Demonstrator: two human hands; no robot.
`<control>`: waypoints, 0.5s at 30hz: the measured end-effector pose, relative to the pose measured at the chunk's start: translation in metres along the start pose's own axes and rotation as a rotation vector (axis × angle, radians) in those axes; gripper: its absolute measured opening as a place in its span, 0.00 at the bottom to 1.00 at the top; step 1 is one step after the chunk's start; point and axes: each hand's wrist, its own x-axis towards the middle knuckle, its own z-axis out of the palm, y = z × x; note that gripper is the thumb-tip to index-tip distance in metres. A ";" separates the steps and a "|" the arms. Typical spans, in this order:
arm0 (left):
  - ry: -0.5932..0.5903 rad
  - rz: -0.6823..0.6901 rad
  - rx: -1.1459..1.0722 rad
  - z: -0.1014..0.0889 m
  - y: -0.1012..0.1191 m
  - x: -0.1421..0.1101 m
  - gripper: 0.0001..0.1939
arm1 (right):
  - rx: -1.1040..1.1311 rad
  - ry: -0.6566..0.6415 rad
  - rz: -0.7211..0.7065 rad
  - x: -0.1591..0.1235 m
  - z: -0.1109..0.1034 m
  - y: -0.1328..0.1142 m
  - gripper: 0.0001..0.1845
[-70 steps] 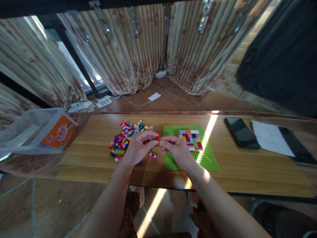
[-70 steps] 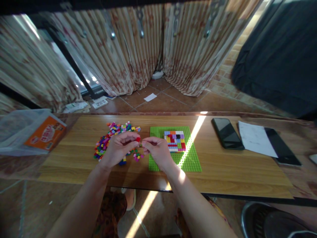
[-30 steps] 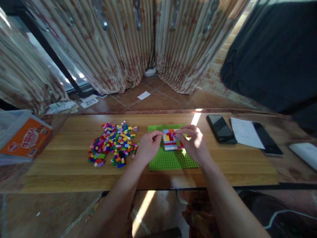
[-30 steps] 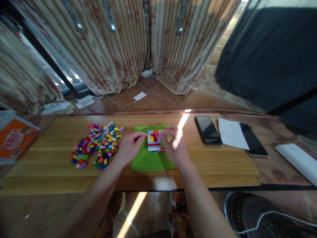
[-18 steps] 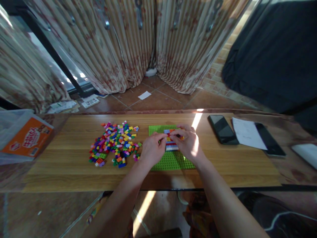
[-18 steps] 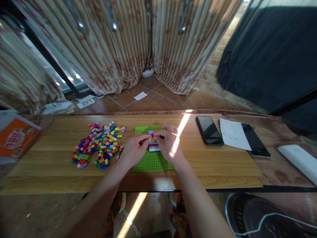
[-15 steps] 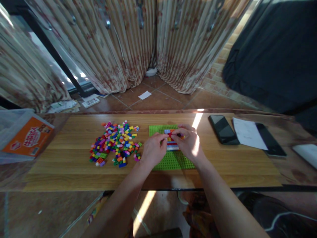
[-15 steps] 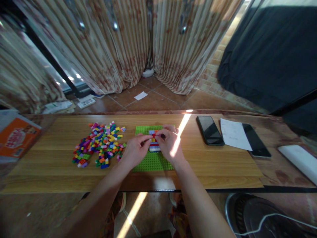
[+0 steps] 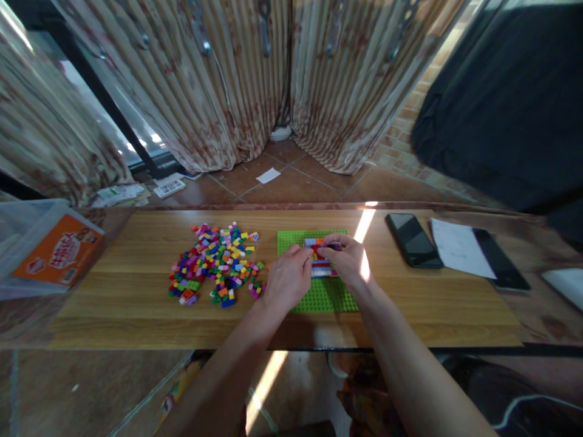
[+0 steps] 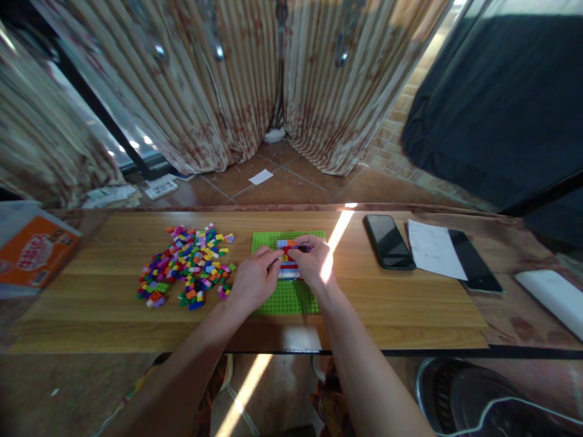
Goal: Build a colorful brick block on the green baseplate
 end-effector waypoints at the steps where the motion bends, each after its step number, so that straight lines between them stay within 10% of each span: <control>1: -0.002 0.001 0.006 0.000 0.000 0.000 0.14 | 0.019 0.011 0.034 -0.001 0.000 -0.002 0.16; 15: 0.017 -0.041 -0.013 -0.011 -0.007 -0.008 0.14 | 0.084 -0.026 0.185 -0.004 -0.010 -0.007 0.24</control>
